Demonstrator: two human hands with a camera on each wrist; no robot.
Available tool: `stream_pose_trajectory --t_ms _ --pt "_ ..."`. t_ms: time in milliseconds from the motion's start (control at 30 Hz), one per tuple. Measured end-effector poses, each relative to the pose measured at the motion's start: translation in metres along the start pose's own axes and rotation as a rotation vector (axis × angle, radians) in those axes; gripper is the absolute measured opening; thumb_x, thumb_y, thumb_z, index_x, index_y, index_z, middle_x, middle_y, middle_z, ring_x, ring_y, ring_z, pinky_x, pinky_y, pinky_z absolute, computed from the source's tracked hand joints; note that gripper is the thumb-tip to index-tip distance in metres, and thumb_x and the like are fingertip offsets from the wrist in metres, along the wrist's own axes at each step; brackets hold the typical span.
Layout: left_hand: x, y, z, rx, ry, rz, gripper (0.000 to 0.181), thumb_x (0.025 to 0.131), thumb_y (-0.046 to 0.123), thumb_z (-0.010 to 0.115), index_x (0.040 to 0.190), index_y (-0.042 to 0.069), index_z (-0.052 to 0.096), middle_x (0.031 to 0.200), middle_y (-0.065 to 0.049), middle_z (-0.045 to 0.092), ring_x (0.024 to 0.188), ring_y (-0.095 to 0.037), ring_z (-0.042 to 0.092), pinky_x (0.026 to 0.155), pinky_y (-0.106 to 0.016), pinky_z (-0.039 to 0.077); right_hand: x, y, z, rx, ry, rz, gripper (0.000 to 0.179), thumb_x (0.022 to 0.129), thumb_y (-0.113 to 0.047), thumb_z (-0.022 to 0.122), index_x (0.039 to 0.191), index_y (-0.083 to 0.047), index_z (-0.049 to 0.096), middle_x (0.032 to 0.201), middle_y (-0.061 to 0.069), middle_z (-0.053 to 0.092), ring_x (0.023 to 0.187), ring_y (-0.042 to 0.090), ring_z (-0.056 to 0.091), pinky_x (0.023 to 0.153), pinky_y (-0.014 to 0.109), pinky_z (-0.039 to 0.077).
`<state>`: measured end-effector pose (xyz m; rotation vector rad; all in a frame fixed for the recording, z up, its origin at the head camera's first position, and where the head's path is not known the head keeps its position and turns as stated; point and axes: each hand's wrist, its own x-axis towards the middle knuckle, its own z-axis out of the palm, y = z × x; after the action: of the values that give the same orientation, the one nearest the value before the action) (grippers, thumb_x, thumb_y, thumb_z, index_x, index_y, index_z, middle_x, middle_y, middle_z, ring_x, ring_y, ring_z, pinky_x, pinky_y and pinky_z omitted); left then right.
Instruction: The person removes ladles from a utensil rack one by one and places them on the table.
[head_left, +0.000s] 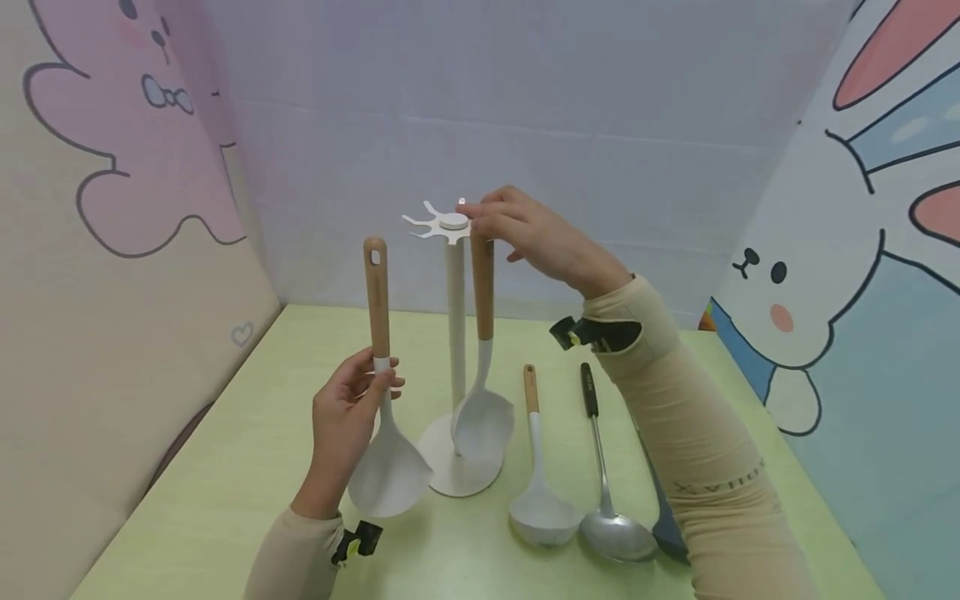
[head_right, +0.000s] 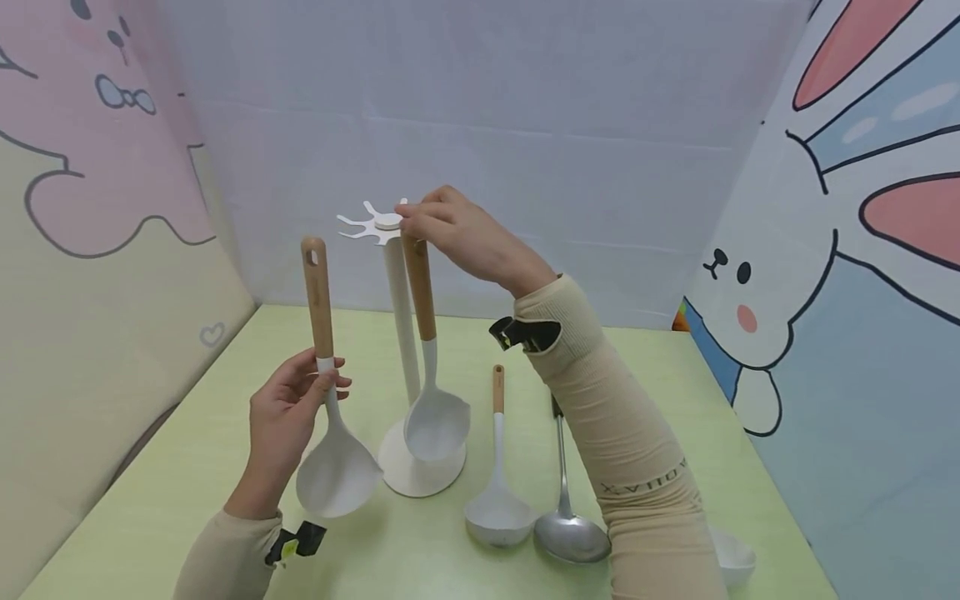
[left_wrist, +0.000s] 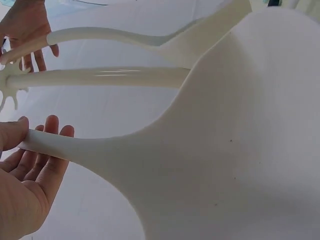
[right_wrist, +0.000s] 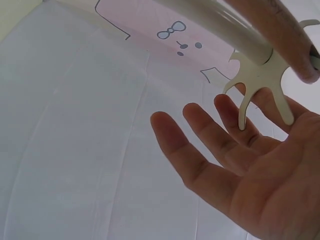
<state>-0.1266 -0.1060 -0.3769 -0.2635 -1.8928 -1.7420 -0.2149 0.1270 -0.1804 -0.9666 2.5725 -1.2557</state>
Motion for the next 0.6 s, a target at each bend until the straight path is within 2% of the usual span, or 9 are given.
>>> stream_pose_trajectory --t_ms 267,600 --pt "0.005 -0.025 -0.007 -0.006 -0.042 -0.171 0.030 0.094 -0.007 0.063 0.123 -0.010 0.061 0.107 -0.026 0.067 0.077 -0.004 0.069 0.070 -0.029 0.059 0.003 0.001 0.000 0.002 0.003 -0.009 0.054 0.099 -0.037 0.044 0.151 -0.019 0.046 0.138 0.003 0.043 0.124 0.020 0.045 0.095 0.050 0.044" --pt "0.011 -0.048 -0.013 0.016 -0.134 -0.370 0.032 0.096 0.000 0.062 0.126 -0.009 0.059 0.112 -0.025 0.067 0.077 -0.004 0.069 0.069 -0.027 0.059 0.003 0.000 0.000 -0.022 0.016 -0.031 0.052 0.100 -0.033 0.045 0.149 -0.018 0.048 0.137 0.005 0.044 0.123 0.021 0.046 0.095 0.049 0.045"
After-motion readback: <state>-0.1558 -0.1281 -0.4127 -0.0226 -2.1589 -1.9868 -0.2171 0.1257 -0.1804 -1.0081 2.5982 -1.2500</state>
